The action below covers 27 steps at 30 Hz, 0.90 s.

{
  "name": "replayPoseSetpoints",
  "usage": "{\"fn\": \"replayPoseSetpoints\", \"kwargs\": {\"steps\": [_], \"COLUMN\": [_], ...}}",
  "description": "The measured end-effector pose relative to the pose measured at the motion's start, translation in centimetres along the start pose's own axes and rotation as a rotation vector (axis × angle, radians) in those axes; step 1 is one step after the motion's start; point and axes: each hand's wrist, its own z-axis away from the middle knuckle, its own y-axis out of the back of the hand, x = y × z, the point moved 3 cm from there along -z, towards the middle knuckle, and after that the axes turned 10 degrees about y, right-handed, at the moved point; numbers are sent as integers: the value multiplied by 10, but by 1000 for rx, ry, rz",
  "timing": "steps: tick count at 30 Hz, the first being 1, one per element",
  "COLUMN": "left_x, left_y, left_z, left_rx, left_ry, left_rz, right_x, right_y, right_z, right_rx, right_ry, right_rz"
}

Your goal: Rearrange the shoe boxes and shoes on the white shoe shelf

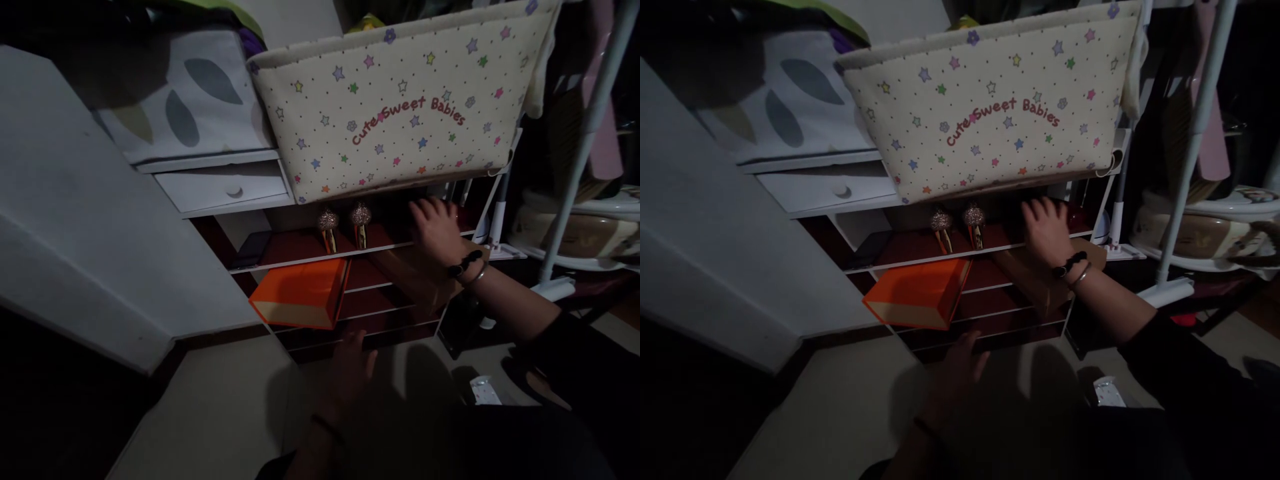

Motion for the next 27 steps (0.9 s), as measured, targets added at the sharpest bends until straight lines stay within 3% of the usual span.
{"fn": "replayPoseSetpoints", "kwargs": {"steps": [3, 5, 7, 10, 12, 16, 20, 24, 27], "left_x": [3, 6, 8, 12, 14, 17, 15, 9, 7], "left_y": [2, 4, 8, 14, 18, 20, 14, 15, 21], "left_z": [0, 1, 2, 4, 6, 7, 8, 9, 10], "left_rx": [-47, -80, -118, -172, -167, -161, -156, -169, -196], "left_ry": [33, 59, 80, 93, 92, 94, 97, 69, 26], "left_rz": [-47, -69, -80, -86, -90, -89, -86, -103, -92], "right_x": [-47, -67, -71, -61, -61, -92, -135, -165, -179], "right_y": [-1, -5, -8, -5, 1, 3, -19, -35, -37], "right_z": [-21, -29, -33, -27, -24, -38, -69, -99, -110], "right_rx": [-47, -80, -86, -47, -31, -79, -125, -125, -135], "right_ry": [436, 548, 422, 80, -13, 18, -106, -138, 7], "right_rz": [-132, -152, -111, -23, -13, -193, -417, -436, -365]}}
